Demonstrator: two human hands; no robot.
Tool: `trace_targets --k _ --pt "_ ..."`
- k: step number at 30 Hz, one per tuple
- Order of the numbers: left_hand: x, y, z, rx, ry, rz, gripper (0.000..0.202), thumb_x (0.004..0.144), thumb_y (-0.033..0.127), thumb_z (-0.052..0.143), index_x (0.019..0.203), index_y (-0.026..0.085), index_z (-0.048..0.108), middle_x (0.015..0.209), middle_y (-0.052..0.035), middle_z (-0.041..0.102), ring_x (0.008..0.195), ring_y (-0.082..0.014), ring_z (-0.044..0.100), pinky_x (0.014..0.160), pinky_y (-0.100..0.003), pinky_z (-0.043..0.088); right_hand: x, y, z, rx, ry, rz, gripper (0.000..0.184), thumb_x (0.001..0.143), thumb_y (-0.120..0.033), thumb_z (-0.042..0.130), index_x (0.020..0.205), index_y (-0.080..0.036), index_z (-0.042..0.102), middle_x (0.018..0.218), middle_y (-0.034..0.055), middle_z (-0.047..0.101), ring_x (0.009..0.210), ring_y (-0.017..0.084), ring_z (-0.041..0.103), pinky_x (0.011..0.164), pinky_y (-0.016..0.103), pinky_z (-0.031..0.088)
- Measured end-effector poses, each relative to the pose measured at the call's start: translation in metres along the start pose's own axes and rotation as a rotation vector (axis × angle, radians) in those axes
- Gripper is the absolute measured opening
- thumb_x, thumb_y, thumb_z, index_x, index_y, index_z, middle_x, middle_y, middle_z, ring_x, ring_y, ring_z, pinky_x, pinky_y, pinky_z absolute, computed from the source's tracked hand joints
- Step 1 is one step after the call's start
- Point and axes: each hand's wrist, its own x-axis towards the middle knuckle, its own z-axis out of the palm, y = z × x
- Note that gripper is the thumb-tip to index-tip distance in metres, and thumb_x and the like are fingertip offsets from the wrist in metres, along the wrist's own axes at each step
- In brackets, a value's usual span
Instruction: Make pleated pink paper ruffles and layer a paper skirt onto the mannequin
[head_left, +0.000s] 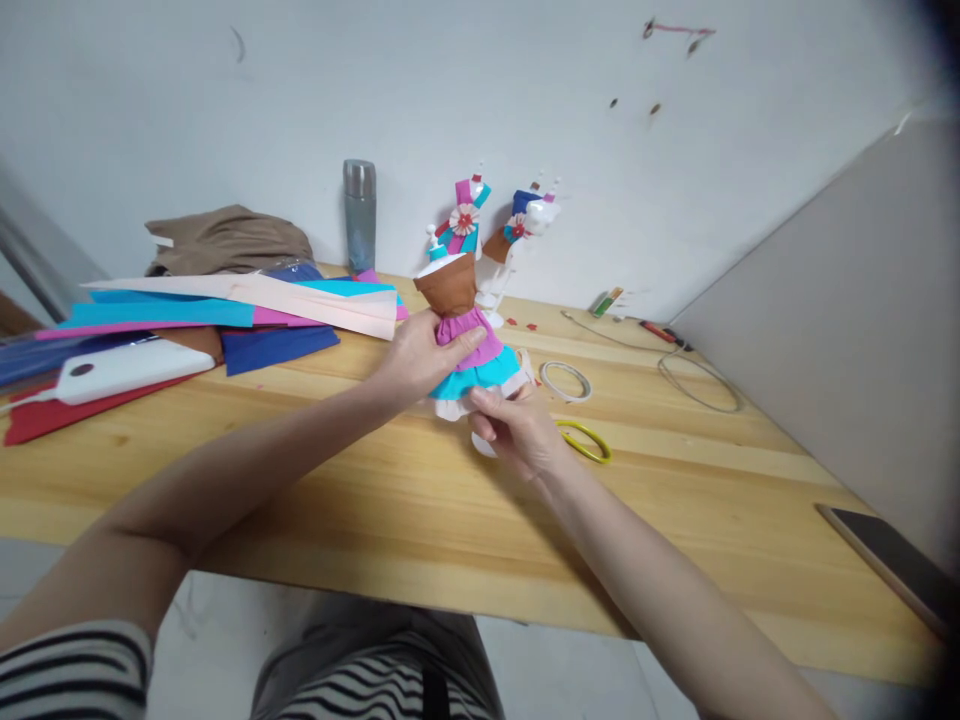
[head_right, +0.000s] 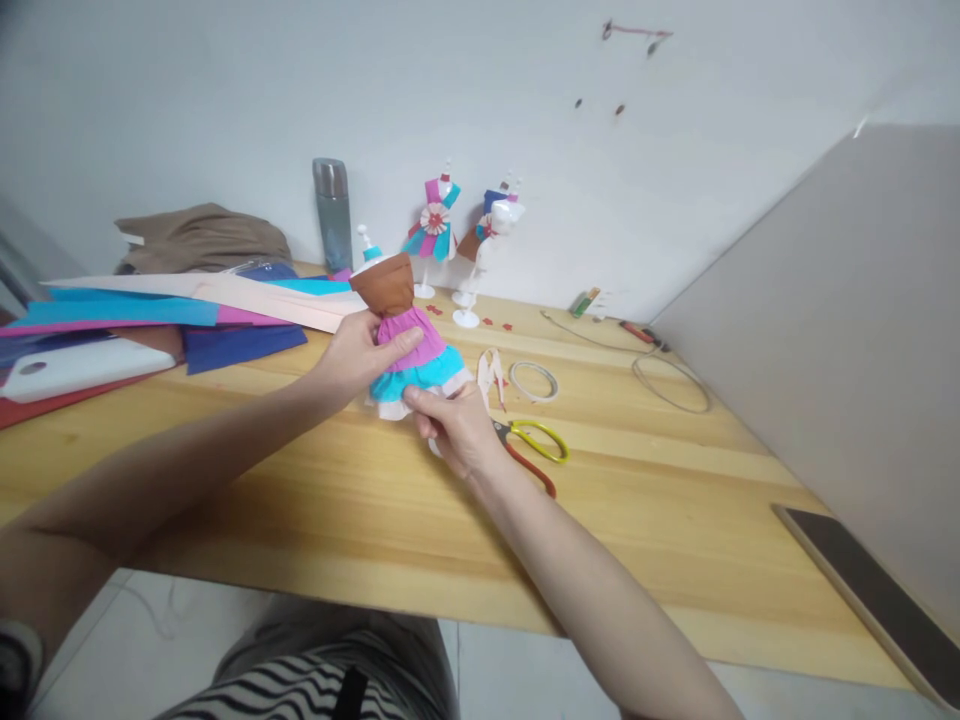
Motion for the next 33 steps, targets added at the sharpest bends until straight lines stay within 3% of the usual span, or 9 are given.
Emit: trace_targets --k 3,7,13,20,33 --pt "-0.0006 0.0014 0.0004 0.031 0.039 -0.009 0.025 0.08 0.037 0.066 0.083 0.013 0.065 0.083 -0.0066 0.072 0.079 -0.0196 0.066 0.064 -0.026 0.049 -0.0009 0.0033 0.0004 -0.019 -0.021 0.039 0.035 0.057 -0.035 0.087 0.068 -0.019 0.058 0.049 -0.0066 0.054 0.035 0.004 0.036 0.034 0.02 0.021" --pt "-0.0009 0.0014 0.0013 0.031 0.026 0.001 0.023 0.08 0.036 0.066 0.082 0.013 0.065 0.084 -0.0064 0.072 0.081 -0.0201 0.066 0.065 -0.026 0.05 -0.0012 0.006 0.0024 -0.04 0.037 0.024 0.036 0.057 -0.029 0.087 0.079 -0.019 0.061 0.055 -0.0076 0.055 0.038 0.003 0.035 0.035 0.019 0.022" --pt "0.0006 -0.0011 0.0004 -0.028 0.009 -0.006 0.023 0.08 0.036 0.065 0.08 0.013 0.064 0.083 -0.0071 0.071 0.079 -0.0198 0.066 0.061 -0.025 0.049 -0.0032 0.0057 0.0025 0.019 0.078 0.057 0.038 0.053 -0.029 0.089 0.064 -0.018 0.054 0.05 -0.0085 0.049 0.038 0.002 0.033 0.036 0.019 0.022" --pt "-0.0013 -0.0016 0.0016 -0.03 0.001 0.002 0.029 0.078 0.044 0.063 0.08 0.015 0.063 0.081 -0.0061 0.069 0.077 -0.0194 0.065 0.059 -0.025 0.048 -0.0063 0.0051 0.006 0.071 0.048 0.108 0.038 0.054 -0.023 0.086 0.078 -0.02 0.057 0.056 -0.0082 0.052 0.043 0.004 0.035 0.038 0.018 0.021" --pt "0.0022 -0.0043 0.0015 -0.068 0.006 0.009 0.022 0.079 0.036 0.066 0.077 0.014 0.061 0.086 -0.0071 0.071 0.081 -0.02 0.066 0.064 -0.026 0.05 -0.0062 0.0089 0.0065 0.008 0.048 0.071 0.036 0.055 -0.024 0.085 0.07 -0.02 0.053 0.052 -0.0088 0.048 0.044 0.004 0.031 0.042 0.02 0.02"
